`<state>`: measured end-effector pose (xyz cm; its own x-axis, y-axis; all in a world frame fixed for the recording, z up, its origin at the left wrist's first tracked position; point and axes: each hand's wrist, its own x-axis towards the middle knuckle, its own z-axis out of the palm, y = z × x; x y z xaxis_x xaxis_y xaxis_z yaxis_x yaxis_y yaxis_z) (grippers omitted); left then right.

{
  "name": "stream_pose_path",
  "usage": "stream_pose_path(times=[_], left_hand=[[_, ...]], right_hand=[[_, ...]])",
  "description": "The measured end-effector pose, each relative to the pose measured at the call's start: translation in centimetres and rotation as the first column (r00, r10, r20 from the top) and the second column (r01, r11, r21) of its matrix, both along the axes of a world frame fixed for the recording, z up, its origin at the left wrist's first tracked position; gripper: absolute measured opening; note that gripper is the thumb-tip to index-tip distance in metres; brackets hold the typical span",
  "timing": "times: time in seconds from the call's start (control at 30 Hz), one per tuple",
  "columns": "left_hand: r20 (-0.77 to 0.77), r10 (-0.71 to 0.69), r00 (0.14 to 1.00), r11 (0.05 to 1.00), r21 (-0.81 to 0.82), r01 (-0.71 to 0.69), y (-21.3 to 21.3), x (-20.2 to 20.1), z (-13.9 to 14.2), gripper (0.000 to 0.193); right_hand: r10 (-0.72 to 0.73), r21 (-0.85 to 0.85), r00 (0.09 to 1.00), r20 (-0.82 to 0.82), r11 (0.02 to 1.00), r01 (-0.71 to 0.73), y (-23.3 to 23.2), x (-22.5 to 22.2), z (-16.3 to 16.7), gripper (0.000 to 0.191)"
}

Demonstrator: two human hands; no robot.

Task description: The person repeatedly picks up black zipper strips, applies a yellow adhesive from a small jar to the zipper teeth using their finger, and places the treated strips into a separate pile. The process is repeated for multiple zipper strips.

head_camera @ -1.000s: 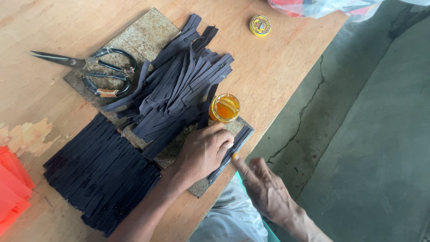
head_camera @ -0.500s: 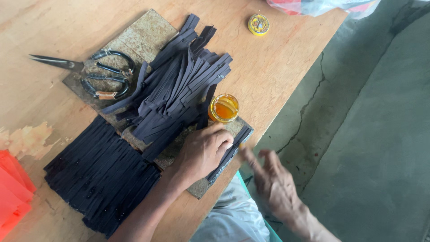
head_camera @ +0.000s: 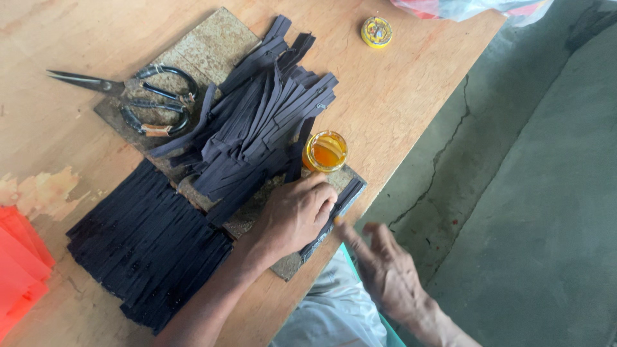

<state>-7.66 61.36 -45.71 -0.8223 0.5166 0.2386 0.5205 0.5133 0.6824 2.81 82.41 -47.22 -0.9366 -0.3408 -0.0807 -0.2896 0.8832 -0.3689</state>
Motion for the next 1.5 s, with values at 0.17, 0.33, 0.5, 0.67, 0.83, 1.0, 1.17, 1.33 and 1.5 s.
stream_pose_path(times=[0.17,0.33,0.5,0.67,0.83,1.0,1.17,1.33,1.5], left_hand=[[-0.011,0.001,1.0,1.0,-0.008,-0.001,0.1,0.0,0.1,0.011],[-0.034,-0.01,0.999,1.0,-0.001,0.01,-0.1,0.0,0.1,0.012],[0.025,-0.024,0.999,0.999,-0.046,0.025,-0.1,0.1,0.0,0.011],[0.054,-0.03,0.998,0.994,-0.105,0.036,-0.2,0.6,0.2,0.013],[0.006,-0.035,0.999,0.994,-0.101,0.035,-0.3,1.1,2.0,0.007],[-0.117,-0.059,0.991,0.998,0.014,0.061,-2.3,2.5,5.5,0.015],[-0.154,-0.039,0.987,0.995,0.088,0.053,-4.0,2.9,8.2,0.019],[-0.169,0.005,0.986,0.994,0.11,0.014,-4.6,3.0,9.4,0.023],[-0.101,0.057,0.993,0.992,0.119,-0.045,-4.9,2.9,9.7,0.019]], right_hand=[[0.077,-0.04,0.987,-0.143,0.996,-0.084,-0.7,0.0,0.8,0.076],[0.119,-0.049,0.981,-0.151,0.991,-0.127,-0.9,0.2,0.5,0.081],[0.181,-0.113,0.982,-0.048,0.976,-0.186,-0.7,1.1,-0.1,0.078],[0.019,-0.537,0.999,0.036,0.843,0.004,-0.5,2.0,0.6,0.07],[-0.168,-0.85,0.95,0.265,0.424,0.312,-1.1,-0.6,2.4,0.092],[-0.071,-0.887,0.979,0.192,0.414,0.204,-1.6,-2.7,4.0,0.098],[-0.009,-0.611,0.979,-0.204,0.782,-0.12,-1.7,-3.4,3.7,0.086],[0.16,-0.452,0.935,-0.317,0.841,-0.297,-1.9,-3.2,2.2,0.091],[0.181,-0.414,0.908,-0.379,0.844,-0.341,-1.5,-3.1,1.7,0.093]])
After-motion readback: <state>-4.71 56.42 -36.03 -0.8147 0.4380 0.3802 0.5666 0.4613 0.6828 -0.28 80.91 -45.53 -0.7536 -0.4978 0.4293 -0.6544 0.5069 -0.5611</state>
